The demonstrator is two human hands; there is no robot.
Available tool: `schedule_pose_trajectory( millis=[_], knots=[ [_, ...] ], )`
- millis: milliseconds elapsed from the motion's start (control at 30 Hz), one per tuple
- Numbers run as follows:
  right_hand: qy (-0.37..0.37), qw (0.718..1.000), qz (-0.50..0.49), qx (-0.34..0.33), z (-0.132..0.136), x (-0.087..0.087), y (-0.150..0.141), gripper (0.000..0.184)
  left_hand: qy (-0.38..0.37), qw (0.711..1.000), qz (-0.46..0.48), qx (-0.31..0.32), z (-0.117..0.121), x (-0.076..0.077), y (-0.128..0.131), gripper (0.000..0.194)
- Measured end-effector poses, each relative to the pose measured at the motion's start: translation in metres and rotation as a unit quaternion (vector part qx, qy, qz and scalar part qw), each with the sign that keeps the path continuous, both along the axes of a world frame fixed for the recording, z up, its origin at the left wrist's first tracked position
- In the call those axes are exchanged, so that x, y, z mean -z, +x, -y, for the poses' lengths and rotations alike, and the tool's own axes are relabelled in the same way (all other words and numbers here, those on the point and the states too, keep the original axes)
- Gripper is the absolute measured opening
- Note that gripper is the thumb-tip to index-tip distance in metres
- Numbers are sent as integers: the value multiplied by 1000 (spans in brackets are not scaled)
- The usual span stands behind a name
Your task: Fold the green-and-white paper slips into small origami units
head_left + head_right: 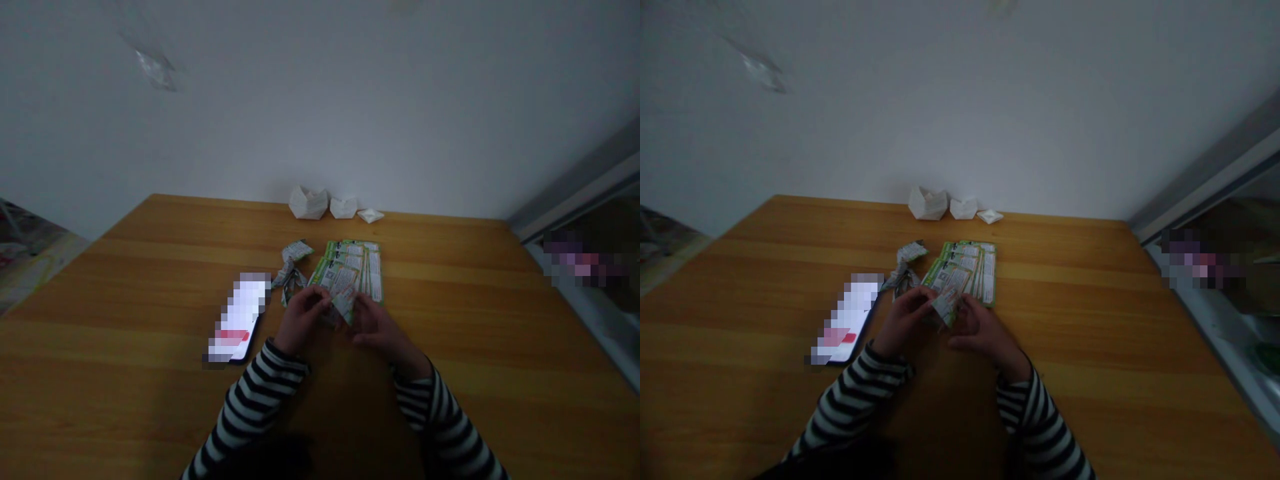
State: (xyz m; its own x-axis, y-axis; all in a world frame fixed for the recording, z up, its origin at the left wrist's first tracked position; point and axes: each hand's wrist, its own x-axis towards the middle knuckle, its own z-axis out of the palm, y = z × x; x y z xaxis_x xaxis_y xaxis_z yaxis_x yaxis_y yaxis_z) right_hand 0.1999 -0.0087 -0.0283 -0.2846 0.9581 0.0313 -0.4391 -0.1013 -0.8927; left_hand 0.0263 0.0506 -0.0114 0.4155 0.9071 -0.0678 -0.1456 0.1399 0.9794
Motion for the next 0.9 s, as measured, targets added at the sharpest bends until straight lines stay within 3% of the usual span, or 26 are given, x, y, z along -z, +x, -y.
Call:
schedule_pose_trajectory(
  millis=[167, 433, 567, 633, 733, 800, 900],
  knots=[
    [-19, 992, 78, 97, -3, -3, -5, 23, -3, 1000, 10, 21, 2, 4, 3, 24],
    [-49, 981, 128, 138, -3, -8, -6, 16, -28, 995, 46, 85, 6, 13, 6, 25],
    [-58, 966, 157, 195, -3, -7, -7, 14, -14, 1000, -4, 14, 6, 6, 7, 29],
    [-28, 945, 210, 249, -3, -7, -6, 11, -3, 999, -25, -28, 8, 1, 9, 34],
    [64, 896, 308, 313, -2, -7, -6, 7, 27, 999, -43, -18, 12, -2, 13, 42],
    [122, 874, 349, 314, -1, -8, -7, 6, 52, 996, -77, -2, 15, -1, 14, 38],
    [163, 866, 370, 293, 0, -7, -9, 8, 72, 992, -108, 5, 17, 1, 14, 32]
  ],
)
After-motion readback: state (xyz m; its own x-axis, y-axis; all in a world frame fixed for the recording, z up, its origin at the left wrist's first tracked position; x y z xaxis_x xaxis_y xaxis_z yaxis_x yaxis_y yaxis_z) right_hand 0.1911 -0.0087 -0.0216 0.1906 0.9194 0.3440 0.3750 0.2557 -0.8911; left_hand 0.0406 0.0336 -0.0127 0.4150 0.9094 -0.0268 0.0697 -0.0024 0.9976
